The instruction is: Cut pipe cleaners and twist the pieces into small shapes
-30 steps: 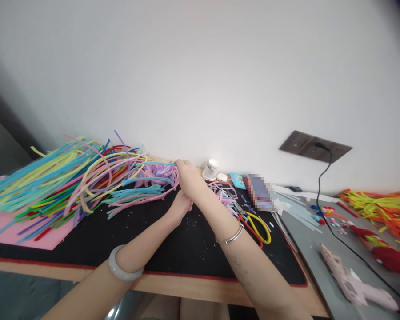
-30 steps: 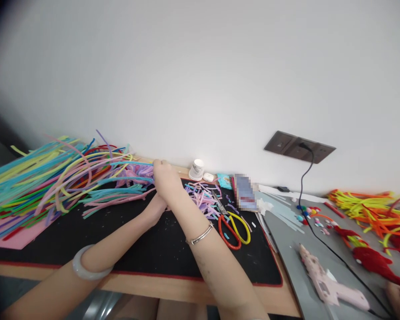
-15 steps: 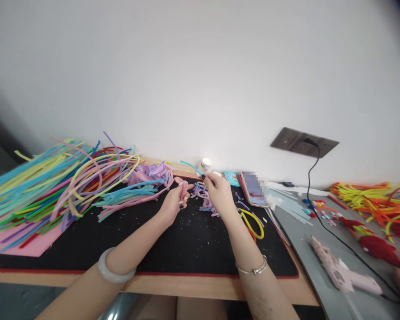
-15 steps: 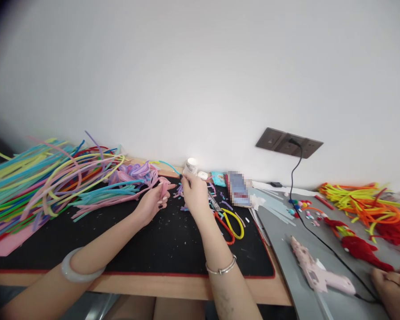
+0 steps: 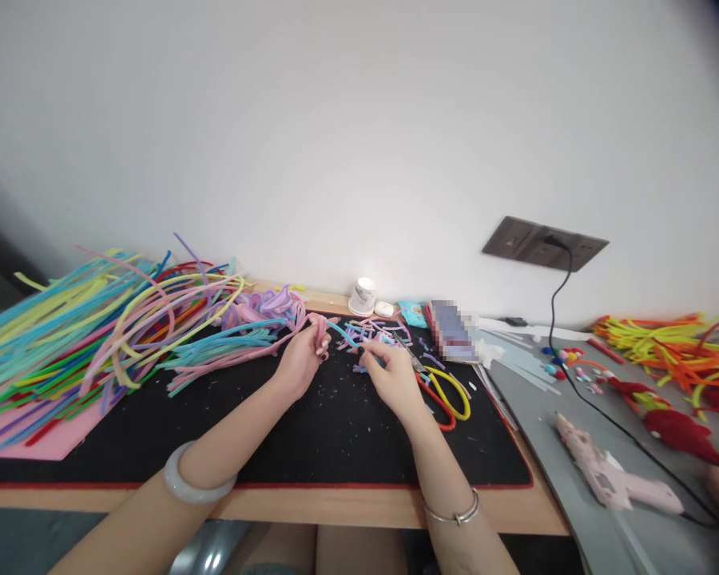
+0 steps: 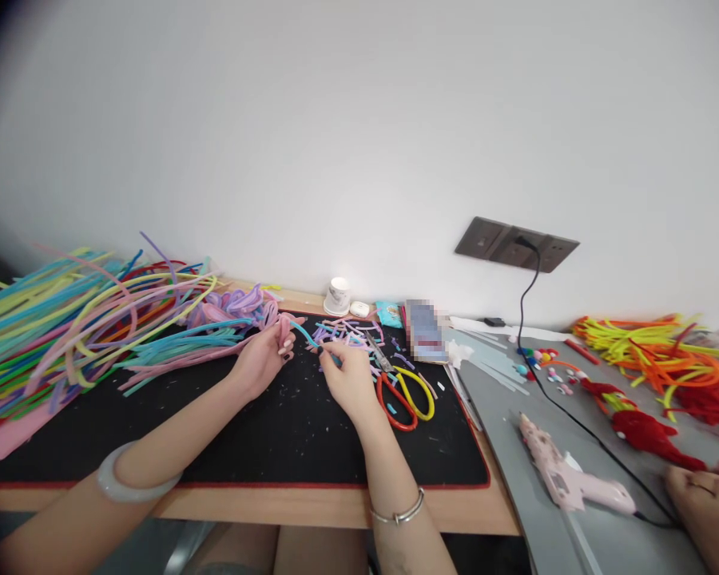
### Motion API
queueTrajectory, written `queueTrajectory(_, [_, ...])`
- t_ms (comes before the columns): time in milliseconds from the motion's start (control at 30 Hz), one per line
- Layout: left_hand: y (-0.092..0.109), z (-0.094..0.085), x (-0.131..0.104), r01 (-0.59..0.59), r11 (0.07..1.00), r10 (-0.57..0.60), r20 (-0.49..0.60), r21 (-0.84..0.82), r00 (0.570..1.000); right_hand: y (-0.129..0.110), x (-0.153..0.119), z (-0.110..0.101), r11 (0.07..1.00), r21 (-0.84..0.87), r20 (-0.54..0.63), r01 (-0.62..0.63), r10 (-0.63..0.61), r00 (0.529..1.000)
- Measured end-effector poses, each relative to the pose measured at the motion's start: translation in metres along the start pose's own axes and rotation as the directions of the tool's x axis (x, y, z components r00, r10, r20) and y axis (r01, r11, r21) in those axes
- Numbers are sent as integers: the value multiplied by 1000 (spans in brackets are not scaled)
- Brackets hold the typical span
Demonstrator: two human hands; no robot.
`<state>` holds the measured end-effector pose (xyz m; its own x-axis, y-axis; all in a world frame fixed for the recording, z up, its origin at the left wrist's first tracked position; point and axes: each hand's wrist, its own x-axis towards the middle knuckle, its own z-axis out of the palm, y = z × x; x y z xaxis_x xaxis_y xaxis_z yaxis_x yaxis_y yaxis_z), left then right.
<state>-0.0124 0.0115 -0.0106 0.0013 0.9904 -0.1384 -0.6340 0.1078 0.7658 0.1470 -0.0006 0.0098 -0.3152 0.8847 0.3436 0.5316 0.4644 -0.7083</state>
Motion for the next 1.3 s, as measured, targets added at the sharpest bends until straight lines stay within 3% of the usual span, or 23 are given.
queueTrajectory(233, [-3,-2,0,-32,998,31,19,52,999,1,-1,0,994,103,97,-46,36,995])
queueTrajectory(333, [-3,-3,-1,-92,992,90,33,87,995,2,-3,1,984,153,187,-95,66,980])
queueTrajectory(500, [-5,-2,-3,-187,961,182,41,203,982,2,-5,5,985,154,260,-76,34,965])
queueTrajectory(733, [-14,-1,-5,-192,889,125,184,415,975,7,-5,13,991,120,161,-62,42,986])
queueTrajectory(900, [-11,-1,-6,-199,868,160,124,455,979,10,-4,15,990,100,19,-95,93,995])
queueTrajectory(1033, [-9,1,-7,-175,889,153,85,423,985,7,-5,16,993,79,11,-87,87,996])
queueTrajectory(1300, [-13,2,-9,-224,834,151,181,505,972,6,-5,19,993,74,31,-93,91,995])
